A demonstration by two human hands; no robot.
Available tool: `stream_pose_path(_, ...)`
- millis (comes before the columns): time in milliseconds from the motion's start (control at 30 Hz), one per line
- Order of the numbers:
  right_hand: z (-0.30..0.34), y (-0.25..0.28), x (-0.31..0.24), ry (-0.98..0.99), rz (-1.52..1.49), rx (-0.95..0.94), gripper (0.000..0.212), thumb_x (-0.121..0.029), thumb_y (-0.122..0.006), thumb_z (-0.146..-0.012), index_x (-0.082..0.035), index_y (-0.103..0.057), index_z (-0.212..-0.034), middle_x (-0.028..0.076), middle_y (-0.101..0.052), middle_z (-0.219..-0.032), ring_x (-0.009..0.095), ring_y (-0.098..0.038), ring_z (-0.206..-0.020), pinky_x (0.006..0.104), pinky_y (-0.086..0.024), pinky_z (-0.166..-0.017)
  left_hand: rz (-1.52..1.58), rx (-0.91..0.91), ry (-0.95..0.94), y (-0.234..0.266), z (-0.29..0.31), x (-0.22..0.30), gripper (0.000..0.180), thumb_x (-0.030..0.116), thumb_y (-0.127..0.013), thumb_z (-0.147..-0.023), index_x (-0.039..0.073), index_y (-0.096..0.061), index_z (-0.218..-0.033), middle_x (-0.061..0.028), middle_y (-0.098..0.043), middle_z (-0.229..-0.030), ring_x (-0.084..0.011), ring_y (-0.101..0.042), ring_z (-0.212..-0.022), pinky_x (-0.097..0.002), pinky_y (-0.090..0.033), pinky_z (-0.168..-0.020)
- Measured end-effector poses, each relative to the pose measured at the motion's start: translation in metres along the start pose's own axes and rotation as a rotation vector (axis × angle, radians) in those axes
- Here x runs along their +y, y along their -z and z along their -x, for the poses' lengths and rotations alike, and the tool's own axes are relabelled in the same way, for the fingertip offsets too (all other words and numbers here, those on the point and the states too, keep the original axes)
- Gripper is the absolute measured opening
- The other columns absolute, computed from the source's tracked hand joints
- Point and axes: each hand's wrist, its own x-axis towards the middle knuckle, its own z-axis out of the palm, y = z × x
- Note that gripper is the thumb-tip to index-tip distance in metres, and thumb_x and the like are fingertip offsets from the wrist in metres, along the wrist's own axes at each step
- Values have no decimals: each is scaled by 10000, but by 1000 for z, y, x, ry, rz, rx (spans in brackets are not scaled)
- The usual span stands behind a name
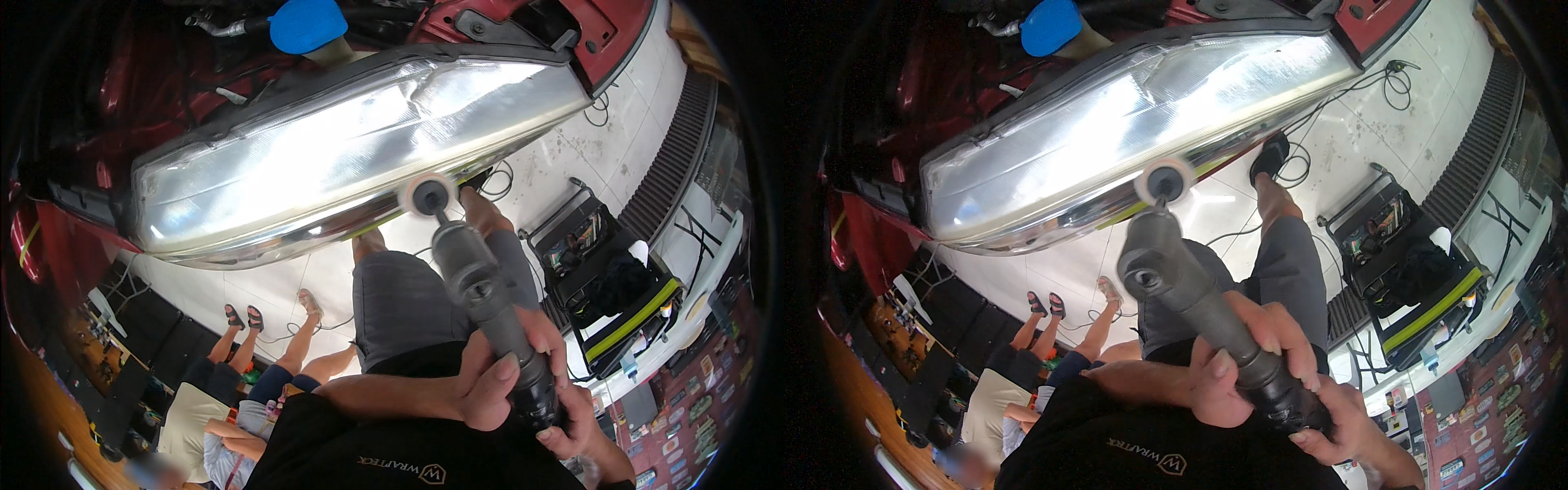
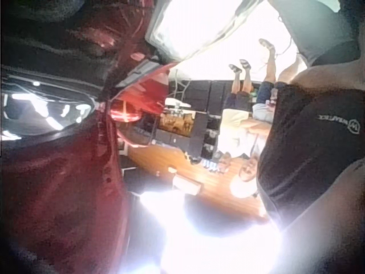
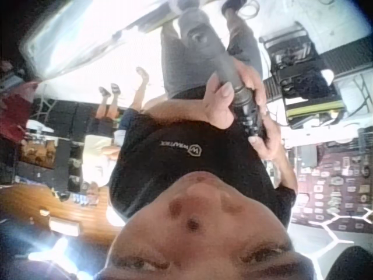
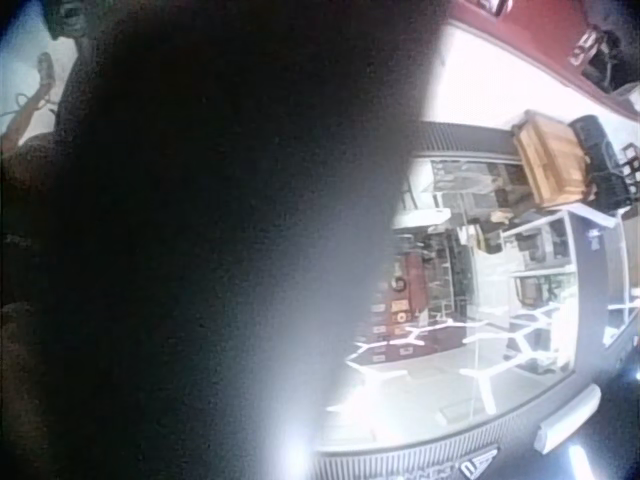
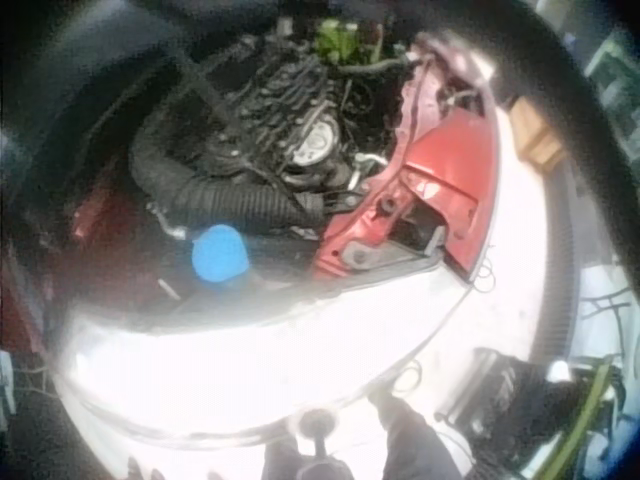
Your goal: The person retrieves a polishing pad and compound, then uses a dual-action polisher to treat the surface of a red car's headlight. The person moves the tool across the headlight lens in overlapping passes.
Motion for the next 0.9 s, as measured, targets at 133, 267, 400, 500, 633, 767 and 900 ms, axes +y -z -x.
stream_pose_path(133, -10, 4, -8, -24, 23, -88, 674, -292, -773, -819, 46, -533, -1351, 182, -699, -935, 337, -729, -774, 371, -567, -695, 135, 8, -156, -5, 5, 0, 319, 281, -479, -1033, -7, -427, -1160, -233, -573, -996, -268, -632, -848, -388, -550, -806)
stream_pose_path(267, -15, 11, -5, -20, 17, -119, 667, -284, -778, -815, 52, -538, -1339, 198, -705, -930, 368, -733, -795, 387, -578, -706, 84, 15, -179, -6, 1, 2, 337, 297, -472, -1046, -20, -423, -1149, -243, -578, -997, -264, -638, -852, -376, -560, -798)
stream_pose_path(400, -13, 22, 1, -3, 17, -87, 635, -286, -777, -814, 68, -562, -1295, 190, -702, -887, 354, -733, -768, 378, -572, -694, 89, 1, -180, -4, -6, -16, 333, 288, -472, -1042, -21, -419, -1154, -246, -580, -993, -247, -633, -845, -358, -557, -797)
stream_pose_path(500, -7, 30, 9, -37, 7, -61, 624, -295, -775, -811, 75, -574, -1271, 181, -694, -862, 345, -725, -739, 369, -562, -675, 62, -5, -161, -7, -12, -26, 318, 269, -459, -1034, -24, -415, -1150, -242, -579, -987, -227, -623, -849, -345, -543, -793)
stream_pose_path(633, -13, 40, 8, -8, 2, -59, 639, -299, -774, -803, 80, -571, -1276, 174, -685, -848, 337, -715, -724, 369, -552, -670, -15, 2, -148, -9, -18, -35, 368, 343, -478, -1047, -16, -427, -1111, -257, -586, -958, -305, -653, -802, -408, -570, -763)
stream_pose_path(767, -6, 48, 17, -1, -15, -18, 640, -298, -773, -801, 81, -570, -1275, 181, -678, -867, 331, -712, -734, 371, -546, -670, -57, 5, -96, -11, -26, -41, 406, 384, -491, -1054, -16, -437, -1094, -262, -589, -946, -344, -670, -793, -429, -587, -754)
stream_pose_path(900, 3, 60, 26, -4, -7, -20, 651, -302, -767, -806, 87, -558, -1284, 180, -664, -875, 319, -696, -714, 362, -535, -653, -57, -15, -61, -11, -34, -49, 402, 387, -488, -1055, -10, -439, -1098, -260, -588, -952, -331, -671, -822, -425, -583, -773)
